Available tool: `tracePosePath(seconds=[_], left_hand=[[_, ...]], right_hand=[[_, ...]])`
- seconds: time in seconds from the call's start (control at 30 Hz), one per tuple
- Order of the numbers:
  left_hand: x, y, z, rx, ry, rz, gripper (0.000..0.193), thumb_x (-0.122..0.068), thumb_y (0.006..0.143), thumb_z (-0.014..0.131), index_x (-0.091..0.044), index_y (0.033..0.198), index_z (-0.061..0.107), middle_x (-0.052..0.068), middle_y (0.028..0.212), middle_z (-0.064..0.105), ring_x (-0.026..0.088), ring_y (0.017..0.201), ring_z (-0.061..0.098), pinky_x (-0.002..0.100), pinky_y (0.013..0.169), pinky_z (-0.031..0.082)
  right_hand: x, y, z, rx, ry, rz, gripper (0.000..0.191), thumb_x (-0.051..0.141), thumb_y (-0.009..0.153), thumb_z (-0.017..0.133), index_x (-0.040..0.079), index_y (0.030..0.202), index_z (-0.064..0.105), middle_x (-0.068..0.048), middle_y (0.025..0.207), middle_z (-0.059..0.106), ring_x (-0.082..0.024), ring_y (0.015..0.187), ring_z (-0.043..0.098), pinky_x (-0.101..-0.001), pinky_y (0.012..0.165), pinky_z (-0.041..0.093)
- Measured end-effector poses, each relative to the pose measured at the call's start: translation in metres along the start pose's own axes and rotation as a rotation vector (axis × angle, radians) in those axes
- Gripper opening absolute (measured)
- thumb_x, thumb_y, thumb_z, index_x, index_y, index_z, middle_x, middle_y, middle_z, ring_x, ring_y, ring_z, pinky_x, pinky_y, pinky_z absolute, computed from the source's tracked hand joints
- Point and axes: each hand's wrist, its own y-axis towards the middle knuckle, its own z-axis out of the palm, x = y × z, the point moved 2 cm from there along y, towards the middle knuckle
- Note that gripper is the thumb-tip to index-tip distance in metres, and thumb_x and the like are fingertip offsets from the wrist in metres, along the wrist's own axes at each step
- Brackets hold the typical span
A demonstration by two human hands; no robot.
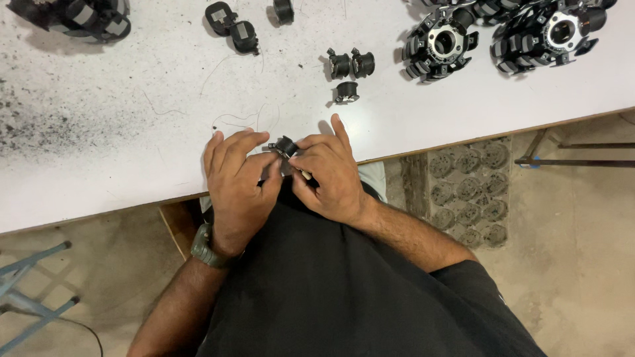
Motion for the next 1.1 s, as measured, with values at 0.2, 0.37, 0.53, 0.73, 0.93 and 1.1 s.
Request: tracePosePath(seconds=[0.2, 0.37, 0.53, 0.73, 0.93, 1.1], left_hand=[[0.0, 0.001, -0.003, -0.027, -0.025, 0.019, 0.012, -0.003, 0.087, 0.077, -0.007, 0.097, 0.071, 0.006, 0.115, 0.072, 0.026, 0.122, 0.065, 0.051, 0.122, 0.032], [0.004, 0.001, -0.003, -0.015, -0.087, 0.016, 0.012, -0.003, 0.087, 0.077, -0.006, 0.096, 0.07, 0.007, 0.114, 0.073, 0.028, 0.12, 0.067, 0.052, 0.121, 0.036], [0.005, 0.001, -0.003, 0.001, -0.137, -0.016, 0.012, -0.002, 0.086, 0.076, -0.004, 0.096, 0.07, 0.008, 0.113, 0.073, 0.028, 0.118, 0.067, 0.052, 0.118, 0.04], [0.005, 0.003, -0.005, -0.012, -0.178, -0.021, 0.014, -0.001, 0.084, 0.075, -0.004, 0.097, 0.069, 0.008, 0.113, 0.073, 0.029, 0.119, 0.066, 0.054, 0.118, 0.041], [0.006, 0.001, -0.007, -0.007, -0.192, -0.017, 0.015, 0.0, 0.084, 0.075, -0.003, 0.098, 0.07, 0.008, 0.113, 0.072, 0.029, 0.12, 0.066, 0.055, 0.118, 0.04], [0.007, 0.001, -0.007, -0.004, -0.205, -0.028, 0.014, 0.0, 0.086, 0.075, -0.004, 0.098, 0.07, 0.008, 0.113, 0.072, 0.027, 0.12, 0.066, 0.054, 0.12, 0.039]], right_hand=[[0.0, -0.006, 0.003, -0.008, 0.043, -0.175, 0.037, -0.01, 0.089, 0.077, 0.005, 0.116, 0.057, -0.008, 0.099, 0.064, -0.03, 0.125, 0.067, -0.0612, 0.13, 0.021], [0.0, -0.005, 0.007, -0.016, -0.033, -0.172, 0.037, -0.012, 0.086, 0.076, 0.004, 0.115, 0.059, -0.009, 0.099, 0.066, -0.028, 0.12, 0.067, -0.0598, 0.129, 0.021], [0.002, -0.002, 0.008, -0.018, -0.057, -0.148, 0.037, -0.012, 0.086, 0.077, 0.005, 0.113, 0.061, -0.009, 0.101, 0.067, -0.026, 0.118, 0.068, -0.057, 0.129, 0.024], [0.001, 0.0, 0.005, -0.004, 0.002, -0.17, 0.036, -0.011, 0.086, 0.078, 0.004, 0.112, 0.059, -0.011, 0.106, 0.069, -0.026, 0.118, 0.067, -0.0572, 0.128, 0.024], [0.002, -0.001, 0.01, -0.039, -0.059, -0.172, 0.033, -0.012, 0.086, 0.077, 0.005, 0.11, 0.06, -0.008, 0.101, 0.067, -0.026, 0.116, 0.068, -0.0559, 0.127, 0.027], [0.002, -0.001, 0.012, -0.059, -0.054, -0.173, 0.032, -0.012, 0.088, 0.077, 0.005, 0.109, 0.06, -0.009, 0.102, 0.068, -0.026, 0.115, 0.069, -0.0558, 0.127, 0.029]])
